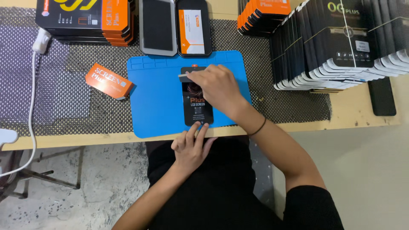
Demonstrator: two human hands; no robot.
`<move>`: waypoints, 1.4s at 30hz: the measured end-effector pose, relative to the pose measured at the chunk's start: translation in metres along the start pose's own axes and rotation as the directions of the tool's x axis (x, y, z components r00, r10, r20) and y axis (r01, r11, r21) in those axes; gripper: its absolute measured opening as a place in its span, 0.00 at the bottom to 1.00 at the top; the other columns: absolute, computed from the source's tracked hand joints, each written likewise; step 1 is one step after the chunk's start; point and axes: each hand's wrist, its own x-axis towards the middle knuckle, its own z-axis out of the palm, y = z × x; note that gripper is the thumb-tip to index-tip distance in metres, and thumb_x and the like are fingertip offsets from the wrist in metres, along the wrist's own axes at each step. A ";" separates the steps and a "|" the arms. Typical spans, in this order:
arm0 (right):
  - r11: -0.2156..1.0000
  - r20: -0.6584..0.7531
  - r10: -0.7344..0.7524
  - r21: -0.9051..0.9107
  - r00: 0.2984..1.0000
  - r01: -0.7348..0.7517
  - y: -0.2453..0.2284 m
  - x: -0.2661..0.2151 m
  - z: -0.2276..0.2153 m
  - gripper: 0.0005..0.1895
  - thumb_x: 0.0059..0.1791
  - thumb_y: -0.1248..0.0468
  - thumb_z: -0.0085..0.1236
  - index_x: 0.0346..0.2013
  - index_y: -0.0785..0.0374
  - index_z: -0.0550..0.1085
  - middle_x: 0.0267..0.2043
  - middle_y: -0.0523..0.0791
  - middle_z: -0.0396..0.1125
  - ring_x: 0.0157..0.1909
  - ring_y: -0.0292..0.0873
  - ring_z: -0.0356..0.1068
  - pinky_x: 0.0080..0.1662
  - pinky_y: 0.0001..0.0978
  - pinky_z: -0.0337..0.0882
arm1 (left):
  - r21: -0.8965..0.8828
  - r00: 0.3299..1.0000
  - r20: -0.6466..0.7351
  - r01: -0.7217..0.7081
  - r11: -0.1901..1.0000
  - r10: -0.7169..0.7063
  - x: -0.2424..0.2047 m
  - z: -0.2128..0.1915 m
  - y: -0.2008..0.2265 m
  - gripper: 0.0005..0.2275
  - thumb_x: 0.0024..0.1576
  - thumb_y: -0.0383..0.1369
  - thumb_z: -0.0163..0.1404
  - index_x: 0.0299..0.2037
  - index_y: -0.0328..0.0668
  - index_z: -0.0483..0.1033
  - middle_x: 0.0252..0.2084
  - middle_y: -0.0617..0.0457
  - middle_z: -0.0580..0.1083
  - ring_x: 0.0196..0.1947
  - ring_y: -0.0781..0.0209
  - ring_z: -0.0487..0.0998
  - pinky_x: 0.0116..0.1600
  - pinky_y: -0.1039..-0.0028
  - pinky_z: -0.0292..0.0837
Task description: The person repeatedly peels a protective film off a black smartphone screen and uses a small squeegee tool to press the screen into a series of orange-labeled cases.
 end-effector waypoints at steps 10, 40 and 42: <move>1.000 -0.099 0.024 0.020 0.995 -0.022 0.020 0.008 0.005 0.15 0.53 0.69 0.49 0.49 0.49 0.79 0.36 0.37 0.75 0.38 0.40 0.71 0.44 0.32 0.66 | -0.015 1.000 0.005 0.008 1.000 -0.008 0.000 -0.001 0.000 0.20 0.58 0.52 0.51 0.55 0.54 0.79 0.54 0.55 0.74 0.45 0.56 0.66 0.45 0.67 0.48; 0.741 0.090 0.451 0.517 0.888 -0.429 0.038 0.000 -0.015 0.22 0.60 0.48 0.37 0.45 0.57 0.75 0.50 0.44 0.63 0.60 0.51 0.57 0.58 0.51 0.51 | -0.144 0.660 0.738 0.361 0.921 -0.143 0.153 -0.068 -0.013 0.25 0.60 0.33 0.39 0.67 0.25 0.62 0.48 0.20 0.74 0.41 0.28 0.80 0.38 0.53 0.76; 0.688 0.068 0.478 0.591 0.876 -0.421 0.042 0.000 -0.018 0.22 0.61 0.48 0.33 0.52 0.52 0.74 0.50 0.41 0.63 0.57 0.47 0.60 0.57 0.45 0.54 | -0.233 0.643 0.751 0.470 0.851 -0.150 0.168 -0.084 -0.023 0.23 0.60 0.28 0.37 0.66 0.23 0.62 0.45 0.21 0.75 0.35 0.30 0.82 0.31 0.52 0.77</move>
